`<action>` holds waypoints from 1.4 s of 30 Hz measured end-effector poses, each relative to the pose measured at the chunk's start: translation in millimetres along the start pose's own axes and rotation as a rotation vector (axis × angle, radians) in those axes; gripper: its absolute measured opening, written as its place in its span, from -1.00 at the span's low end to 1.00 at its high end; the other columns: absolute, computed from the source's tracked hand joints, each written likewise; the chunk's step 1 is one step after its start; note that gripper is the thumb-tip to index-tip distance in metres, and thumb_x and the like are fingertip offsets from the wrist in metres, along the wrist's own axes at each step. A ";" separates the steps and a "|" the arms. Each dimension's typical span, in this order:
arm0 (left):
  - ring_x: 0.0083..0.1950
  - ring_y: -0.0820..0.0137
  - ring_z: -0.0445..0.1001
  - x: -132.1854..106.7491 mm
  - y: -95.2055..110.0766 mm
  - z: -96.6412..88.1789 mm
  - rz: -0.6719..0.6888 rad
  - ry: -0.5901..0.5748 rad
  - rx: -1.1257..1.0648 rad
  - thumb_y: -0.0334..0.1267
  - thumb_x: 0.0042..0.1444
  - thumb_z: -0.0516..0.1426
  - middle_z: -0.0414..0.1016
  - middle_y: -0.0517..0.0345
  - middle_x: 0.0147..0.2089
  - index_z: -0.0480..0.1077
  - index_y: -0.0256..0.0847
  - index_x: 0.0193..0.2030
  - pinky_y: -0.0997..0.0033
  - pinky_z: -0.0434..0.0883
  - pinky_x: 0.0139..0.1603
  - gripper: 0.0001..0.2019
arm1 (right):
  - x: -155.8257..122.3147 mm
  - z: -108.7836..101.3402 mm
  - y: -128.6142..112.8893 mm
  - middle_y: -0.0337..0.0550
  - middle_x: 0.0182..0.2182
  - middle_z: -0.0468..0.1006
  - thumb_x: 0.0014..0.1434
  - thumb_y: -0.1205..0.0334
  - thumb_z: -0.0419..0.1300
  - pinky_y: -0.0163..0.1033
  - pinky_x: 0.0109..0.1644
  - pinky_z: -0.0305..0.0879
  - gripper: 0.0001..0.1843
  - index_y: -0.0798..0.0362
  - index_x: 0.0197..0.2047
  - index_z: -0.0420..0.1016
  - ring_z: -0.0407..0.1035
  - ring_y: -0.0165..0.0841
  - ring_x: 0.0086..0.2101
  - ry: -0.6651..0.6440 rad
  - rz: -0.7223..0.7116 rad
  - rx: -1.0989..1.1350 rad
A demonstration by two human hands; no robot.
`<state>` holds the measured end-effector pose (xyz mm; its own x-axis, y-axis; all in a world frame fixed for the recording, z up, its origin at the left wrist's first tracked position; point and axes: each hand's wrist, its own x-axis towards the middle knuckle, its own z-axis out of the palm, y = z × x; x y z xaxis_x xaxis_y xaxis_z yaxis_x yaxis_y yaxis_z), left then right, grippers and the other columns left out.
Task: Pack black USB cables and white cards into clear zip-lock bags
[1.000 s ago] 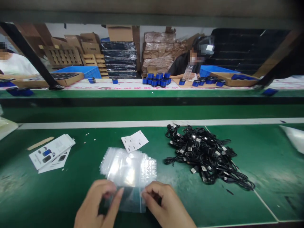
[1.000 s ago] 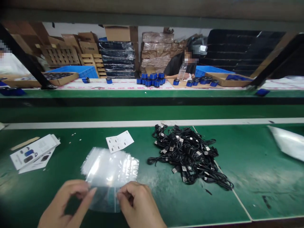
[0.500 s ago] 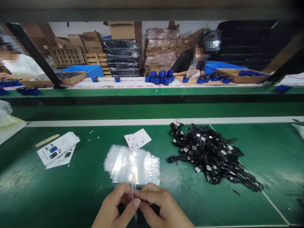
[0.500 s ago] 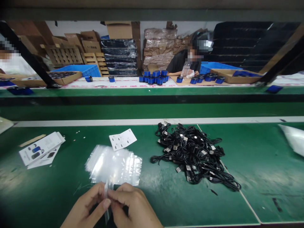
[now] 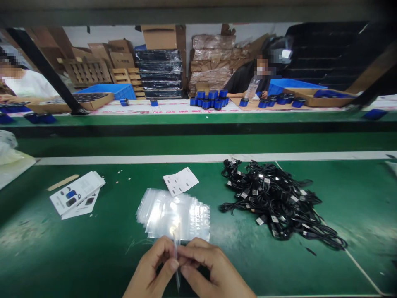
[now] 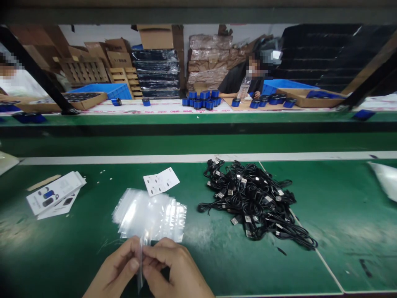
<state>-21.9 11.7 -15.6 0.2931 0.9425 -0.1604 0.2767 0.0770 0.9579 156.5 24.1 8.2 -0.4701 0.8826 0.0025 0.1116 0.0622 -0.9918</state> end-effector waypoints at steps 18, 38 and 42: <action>-0.53 0.51 0.33 0.7 -7.9 15.9 0.256 0.198 0.470 -0.24 0.28 -0.03 0.26 0.37 -0.53 0.15 -0.10 -0.46 0.61 0.29 -0.49 -0.75 | -1.8 17.8 25.6 -0.19 -0.52 0.47 0.08 0.44 0.00 -0.40 -0.49 0.23 -0.76 0.08 -0.41 0.48 0.40 -0.41 -0.55 0.201 -0.114 -0.569; -0.62 0.53 0.21 3.3 -17.6 13.0 0.265 0.431 0.494 -0.21 0.27 -0.04 0.11 0.41 -0.62 0.07 -0.10 -0.54 0.62 0.20 -0.59 -0.67 | 64.0 -18.3 -27.8 0.02 -0.10 0.54 0.19 0.33 0.22 -0.19 -0.07 0.38 -0.71 0.16 0.00 0.45 0.45 -0.19 -0.10 0.111 -0.075 -1.030; -0.63 0.51 0.15 3.8 -17.9 16.2 0.231 0.450 0.433 -0.17 0.26 -0.04 0.07 0.40 -0.62 0.05 -0.09 -0.56 0.58 0.14 -0.62 -0.65 | 106.3 -27.5 -21.5 0.27 0.16 0.32 0.09 0.39 0.32 0.03 0.18 0.17 -0.44 0.26 0.15 0.32 0.21 0.00 0.15 -0.006 -0.133 -1.124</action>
<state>-10.9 8.7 -37.2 0.0047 0.9702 0.2424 0.6226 -0.1926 0.7585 128.2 129.3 33.2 -0.5406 0.8358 0.0955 0.7830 0.5414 -0.3062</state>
